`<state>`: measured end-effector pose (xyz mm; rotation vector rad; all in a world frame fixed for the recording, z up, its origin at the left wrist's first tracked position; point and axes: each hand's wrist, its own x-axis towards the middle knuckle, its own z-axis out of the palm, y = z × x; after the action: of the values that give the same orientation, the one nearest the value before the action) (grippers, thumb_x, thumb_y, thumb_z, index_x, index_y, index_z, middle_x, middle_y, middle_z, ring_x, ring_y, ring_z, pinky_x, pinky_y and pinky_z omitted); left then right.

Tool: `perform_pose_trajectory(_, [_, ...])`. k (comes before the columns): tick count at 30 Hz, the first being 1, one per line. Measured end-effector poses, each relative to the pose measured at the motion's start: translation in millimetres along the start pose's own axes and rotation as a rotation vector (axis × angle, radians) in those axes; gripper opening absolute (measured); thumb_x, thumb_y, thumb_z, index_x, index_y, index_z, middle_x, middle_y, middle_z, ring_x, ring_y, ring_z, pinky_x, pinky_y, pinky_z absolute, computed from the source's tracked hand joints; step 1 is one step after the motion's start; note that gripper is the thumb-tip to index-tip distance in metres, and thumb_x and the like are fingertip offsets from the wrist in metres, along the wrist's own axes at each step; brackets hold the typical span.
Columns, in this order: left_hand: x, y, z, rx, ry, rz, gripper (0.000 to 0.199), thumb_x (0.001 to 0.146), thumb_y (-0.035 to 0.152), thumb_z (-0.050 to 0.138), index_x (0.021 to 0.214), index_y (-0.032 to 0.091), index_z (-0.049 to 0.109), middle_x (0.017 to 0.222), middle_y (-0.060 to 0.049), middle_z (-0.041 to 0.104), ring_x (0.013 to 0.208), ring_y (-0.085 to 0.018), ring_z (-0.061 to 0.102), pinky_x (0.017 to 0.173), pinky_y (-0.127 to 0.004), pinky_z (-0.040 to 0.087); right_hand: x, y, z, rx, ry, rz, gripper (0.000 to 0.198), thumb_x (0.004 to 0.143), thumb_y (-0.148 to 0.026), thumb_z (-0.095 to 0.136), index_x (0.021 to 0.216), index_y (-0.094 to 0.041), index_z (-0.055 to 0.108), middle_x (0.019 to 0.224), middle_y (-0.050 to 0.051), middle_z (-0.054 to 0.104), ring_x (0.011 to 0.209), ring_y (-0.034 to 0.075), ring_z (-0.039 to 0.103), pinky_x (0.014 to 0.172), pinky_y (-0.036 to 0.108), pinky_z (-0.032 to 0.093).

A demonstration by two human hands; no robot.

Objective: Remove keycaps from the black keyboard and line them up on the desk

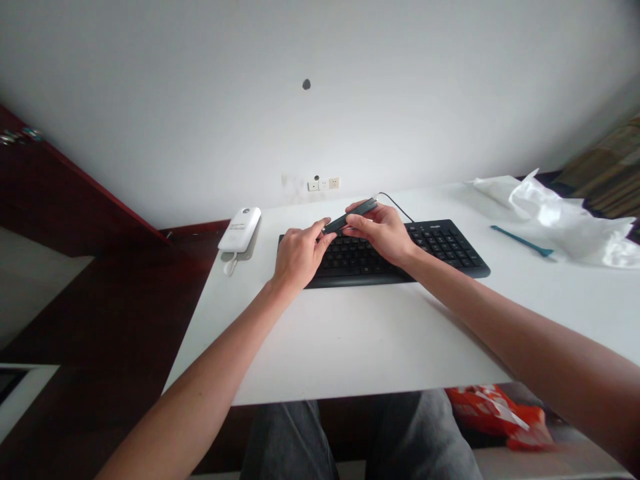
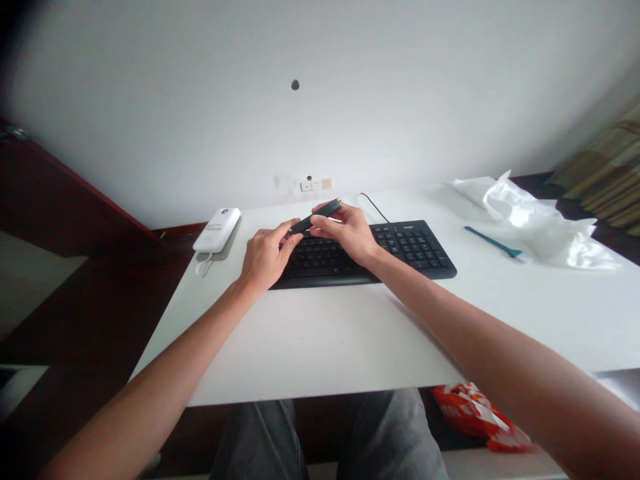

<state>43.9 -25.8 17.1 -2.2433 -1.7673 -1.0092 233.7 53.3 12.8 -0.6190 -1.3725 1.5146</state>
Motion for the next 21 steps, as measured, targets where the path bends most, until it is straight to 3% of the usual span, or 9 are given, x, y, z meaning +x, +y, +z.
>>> perform_pose_trajectory(7, [-1.1,1.2,1.3,-0.088,-0.039,-0.050,0.038,0.102,0.043,0.056,0.135,0.027,0.064,0.087,-0.002,0.078,0.080,-0.018,0.073,0.078,-0.030,0.053,-1.3,-1.1,3.0,0.014,0.016,0.010,0.036,0.072,-0.042,0.088,0.095,-0.019,0.073,0.095,0.003,0.071,0.081,0.017,0.069,0.092,0.043,0.061])
perform_pose_trajectory(12, [1.5,-3.6,-1.6,-0.260,-0.011,-0.018,0.045,0.096,0.035,0.067,0.139,0.026,0.058,0.106,-0.001,0.077,0.079,-0.013,0.071,0.084,-0.028,0.055,0.3,-5.2,-0.9,0.086,0.061,0.011,0.043,0.073,-0.035,0.088,0.110,-0.023,0.071,0.087,-0.002,0.068,0.082,0.015,0.067,0.096,0.041,0.057])
perform_pose_trajectory(17, [3.5,-9.4,-3.1,-0.289,0.018,0.004,0.024,0.100,0.028,0.060,0.121,0.023,0.071,0.113,-0.004,0.077,0.084,-0.014,0.071,0.087,-0.030,0.056,3.6,-8.2,-9.9,0.033,0.094,0.026,0.046,0.073,-0.036,0.086,0.115,-0.027,0.068,0.090,-0.002,0.067,0.088,0.018,0.066,0.094,0.041,0.055])
perform_pose_trajectory(21, [3.4,-10.2,-3.6,-0.272,0.030,0.012,0.024,0.101,0.027,0.057,0.118,0.023,0.074,0.116,-0.006,0.078,0.096,-0.018,0.073,0.093,-0.033,0.056,3.6,-9.6,-11.0,0.018,0.068,0.031,0.041,0.074,-0.039,0.085,0.109,-0.027,0.067,0.088,-0.002,0.065,0.090,0.019,0.066,0.093,0.043,0.055])
